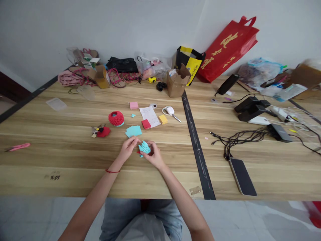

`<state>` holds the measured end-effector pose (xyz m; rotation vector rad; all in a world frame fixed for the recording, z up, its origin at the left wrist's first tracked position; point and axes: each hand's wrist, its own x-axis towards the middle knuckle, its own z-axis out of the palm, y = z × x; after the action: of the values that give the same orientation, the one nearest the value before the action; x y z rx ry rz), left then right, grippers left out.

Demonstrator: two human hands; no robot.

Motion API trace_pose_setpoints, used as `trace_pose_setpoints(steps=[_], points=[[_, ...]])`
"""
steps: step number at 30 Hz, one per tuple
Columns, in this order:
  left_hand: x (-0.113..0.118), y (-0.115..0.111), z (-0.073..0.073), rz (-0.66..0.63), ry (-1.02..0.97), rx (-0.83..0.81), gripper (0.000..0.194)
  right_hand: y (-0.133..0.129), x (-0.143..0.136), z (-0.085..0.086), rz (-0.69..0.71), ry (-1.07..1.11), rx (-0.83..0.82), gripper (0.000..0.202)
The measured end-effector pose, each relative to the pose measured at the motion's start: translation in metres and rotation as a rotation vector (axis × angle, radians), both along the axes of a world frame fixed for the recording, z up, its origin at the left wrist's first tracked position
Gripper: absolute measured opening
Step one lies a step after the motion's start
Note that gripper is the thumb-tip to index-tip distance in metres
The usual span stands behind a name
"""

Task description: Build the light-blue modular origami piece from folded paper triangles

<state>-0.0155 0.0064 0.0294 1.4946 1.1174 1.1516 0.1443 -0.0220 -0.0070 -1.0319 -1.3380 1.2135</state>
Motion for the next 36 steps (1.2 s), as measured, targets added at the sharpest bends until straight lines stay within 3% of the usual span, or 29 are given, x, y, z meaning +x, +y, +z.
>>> trace_pose_setpoints(steps=[9,23,28,36], points=[[0.0,0.001,-0.004,0.041,-0.012,0.005,0.031,0.006,0.004,0.003,0.074,0.31,-0.215,0.04],[0.005,-0.007,-0.003,-0.073,0.022,0.043,0.023,0.007,0.008,0.001,0.097,0.366,-0.256,0.043],[0.008,-0.009,-0.001,-0.086,-0.037,-0.005,0.029,0.009,0.011,-0.001,0.178,0.547,-0.36,0.04],[0.007,-0.01,-0.001,-0.104,-0.031,-0.006,0.028,0.011,0.013,0.014,0.258,0.706,-0.413,0.021]])
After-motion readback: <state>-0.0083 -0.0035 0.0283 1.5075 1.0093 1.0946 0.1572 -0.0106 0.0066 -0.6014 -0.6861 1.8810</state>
